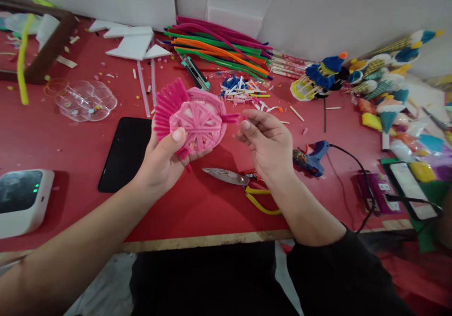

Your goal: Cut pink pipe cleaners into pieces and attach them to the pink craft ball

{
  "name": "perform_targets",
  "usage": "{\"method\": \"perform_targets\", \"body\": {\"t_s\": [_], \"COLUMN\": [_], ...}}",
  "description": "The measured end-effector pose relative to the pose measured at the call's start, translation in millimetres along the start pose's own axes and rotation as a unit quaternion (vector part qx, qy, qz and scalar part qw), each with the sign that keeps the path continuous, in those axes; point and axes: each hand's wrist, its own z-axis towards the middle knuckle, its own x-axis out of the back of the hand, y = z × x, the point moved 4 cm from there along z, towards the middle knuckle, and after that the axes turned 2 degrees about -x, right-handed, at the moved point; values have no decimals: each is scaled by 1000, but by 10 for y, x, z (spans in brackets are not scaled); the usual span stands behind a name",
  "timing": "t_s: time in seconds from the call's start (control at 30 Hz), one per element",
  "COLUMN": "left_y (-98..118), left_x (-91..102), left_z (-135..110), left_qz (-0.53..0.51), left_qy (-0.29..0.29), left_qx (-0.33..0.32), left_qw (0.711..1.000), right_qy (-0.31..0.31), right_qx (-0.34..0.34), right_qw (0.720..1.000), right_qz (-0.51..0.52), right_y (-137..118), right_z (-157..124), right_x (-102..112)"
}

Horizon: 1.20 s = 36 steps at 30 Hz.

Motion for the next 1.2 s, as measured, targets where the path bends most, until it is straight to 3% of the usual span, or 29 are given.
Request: {"method": "perform_targets", "body": {"t_s": [0.17, 0.33, 0.47, 0.7, 0.97, 1.2], "left_y": [9, 7, -6, -20, -59, -56], "left_x": [9, -38, -23, 40, 1, -3], "left_z": [22, 34, 39, 11, 8, 3], "left_qz": [-11, -18, -28, -19, -6, -6], "left_qy": [-1, -20, -3, 56, 66, 76], "left_qx": [-36, -1, 10, 4, 45, 63], "left_qw": [999, 1000, 1000, 998, 997, 995], "right_qy": [-27, -34, -11, -9, -51, -58], "right_qx": [70, 181, 294, 462, 508, 499], "right_qw": [997, 970, 914, 779, 732, 728], "right_qz": [-22, -156, -280, -423, -451, -466], "right_y": [-155, -259, -359, -536, -517, -492], "right_z": [-52, -178, -289, -387, -417, -375], "right_x": [-23, -32, -41, -139, -186, -193]}}
